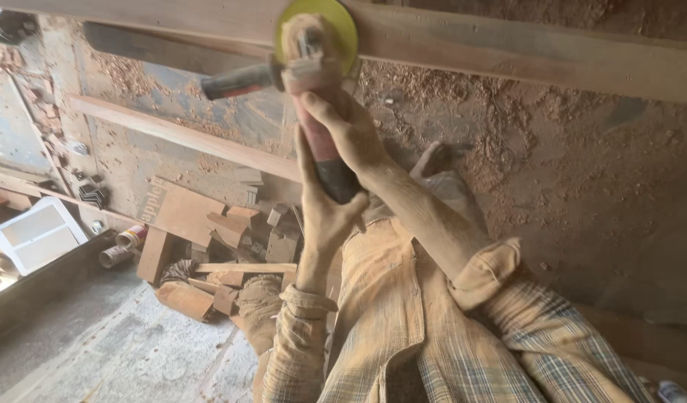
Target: The person sands the surface of a long wooden beam using a handheld power sander, moving it along the length of the wood while standing in a workshop.
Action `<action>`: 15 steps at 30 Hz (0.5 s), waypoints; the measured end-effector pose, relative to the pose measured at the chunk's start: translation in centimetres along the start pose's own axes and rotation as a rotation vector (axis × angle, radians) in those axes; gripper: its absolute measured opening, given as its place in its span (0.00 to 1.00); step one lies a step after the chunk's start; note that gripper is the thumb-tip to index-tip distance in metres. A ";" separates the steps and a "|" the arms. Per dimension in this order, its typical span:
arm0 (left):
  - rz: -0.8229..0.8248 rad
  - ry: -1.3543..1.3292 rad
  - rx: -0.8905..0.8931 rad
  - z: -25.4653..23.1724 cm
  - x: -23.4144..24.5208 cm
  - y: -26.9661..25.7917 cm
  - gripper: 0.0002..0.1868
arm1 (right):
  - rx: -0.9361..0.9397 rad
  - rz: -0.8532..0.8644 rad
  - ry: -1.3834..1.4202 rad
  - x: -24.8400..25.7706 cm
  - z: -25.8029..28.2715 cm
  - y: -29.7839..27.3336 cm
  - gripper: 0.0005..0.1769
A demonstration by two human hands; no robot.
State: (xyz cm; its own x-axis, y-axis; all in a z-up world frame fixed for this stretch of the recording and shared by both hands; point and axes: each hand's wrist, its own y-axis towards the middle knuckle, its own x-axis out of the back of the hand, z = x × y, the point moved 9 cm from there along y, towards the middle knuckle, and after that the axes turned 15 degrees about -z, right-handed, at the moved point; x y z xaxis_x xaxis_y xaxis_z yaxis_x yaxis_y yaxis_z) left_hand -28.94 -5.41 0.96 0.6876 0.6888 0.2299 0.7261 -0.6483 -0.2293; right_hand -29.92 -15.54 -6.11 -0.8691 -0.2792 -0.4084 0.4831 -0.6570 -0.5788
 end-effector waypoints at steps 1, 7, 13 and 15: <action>-0.032 0.025 -0.131 -1.0 0.3 -0.1 0.66 | 0.001 -0.026 -0.089 0.0 -0.4 0.2 0.35; 0.028 -0.016 0.037 0.0 -2.6 -2.0 0.68 | -0.071 0.017 -0.066 2.9 1.1 -2.0 0.37; 0.114 -0.003 0.156 0.9 -9.7 -8.1 0.65 | 0.051 -0.129 -0.196 13.1 3.3 -6.1 0.41; 0.091 0.018 0.096 0.0 -11.8 -9.4 0.64 | 0.026 -0.133 -0.192 15.9 3.5 -7.2 0.41</action>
State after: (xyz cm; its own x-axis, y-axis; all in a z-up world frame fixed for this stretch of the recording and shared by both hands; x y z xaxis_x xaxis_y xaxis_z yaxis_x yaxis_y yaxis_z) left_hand -43.91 -7.41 0.39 0.7514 0.6218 0.2208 0.6569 -0.6731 -0.3397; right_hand -47.61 -17.67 -5.98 -0.9305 -0.3154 -0.1863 0.3620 -0.7140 -0.5993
